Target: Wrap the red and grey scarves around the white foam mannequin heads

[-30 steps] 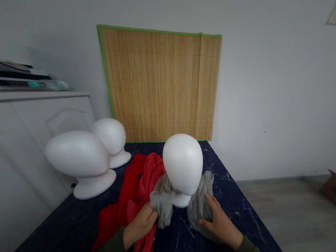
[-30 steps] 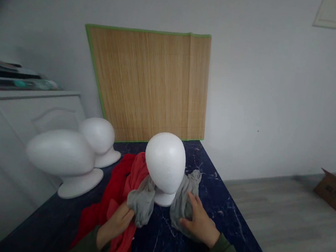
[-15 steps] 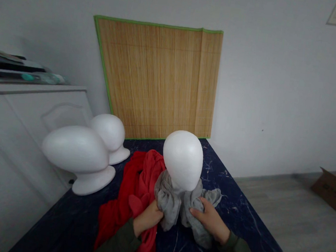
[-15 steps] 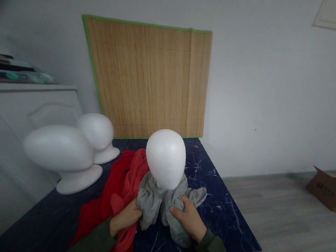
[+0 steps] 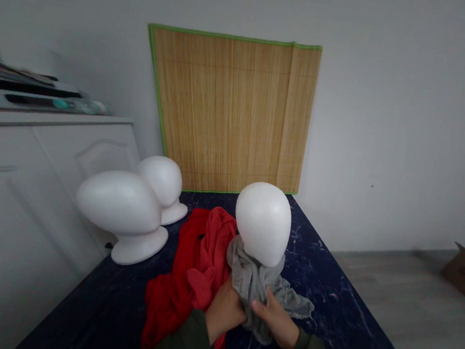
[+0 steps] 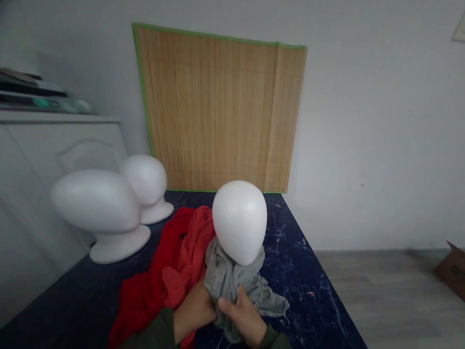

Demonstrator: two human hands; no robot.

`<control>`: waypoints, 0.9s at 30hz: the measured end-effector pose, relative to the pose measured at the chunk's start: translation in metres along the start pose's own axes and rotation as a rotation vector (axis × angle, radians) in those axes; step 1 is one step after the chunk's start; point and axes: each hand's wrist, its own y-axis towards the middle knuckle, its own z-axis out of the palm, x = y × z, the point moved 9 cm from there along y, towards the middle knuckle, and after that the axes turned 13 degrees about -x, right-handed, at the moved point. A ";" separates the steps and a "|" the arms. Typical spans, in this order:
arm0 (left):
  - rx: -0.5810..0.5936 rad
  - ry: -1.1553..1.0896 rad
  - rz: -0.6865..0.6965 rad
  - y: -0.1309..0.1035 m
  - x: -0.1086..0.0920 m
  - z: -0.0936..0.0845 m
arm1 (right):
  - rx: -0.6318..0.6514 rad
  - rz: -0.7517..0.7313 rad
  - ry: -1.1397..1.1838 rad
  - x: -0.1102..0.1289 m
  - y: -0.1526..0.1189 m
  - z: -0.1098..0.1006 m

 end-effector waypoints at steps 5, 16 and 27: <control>0.007 -0.109 0.005 0.006 -0.010 0.013 | -0.148 -0.208 -0.502 0.013 0.005 -0.006; -0.129 -0.120 -0.165 0.019 0.017 -0.028 | -0.416 -0.328 -0.952 0.047 0.025 -0.080; -0.473 -0.401 -0.345 0.035 0.049 -0.079 | -0.436 -0.292 -1.060 0.038 0.082 -0.136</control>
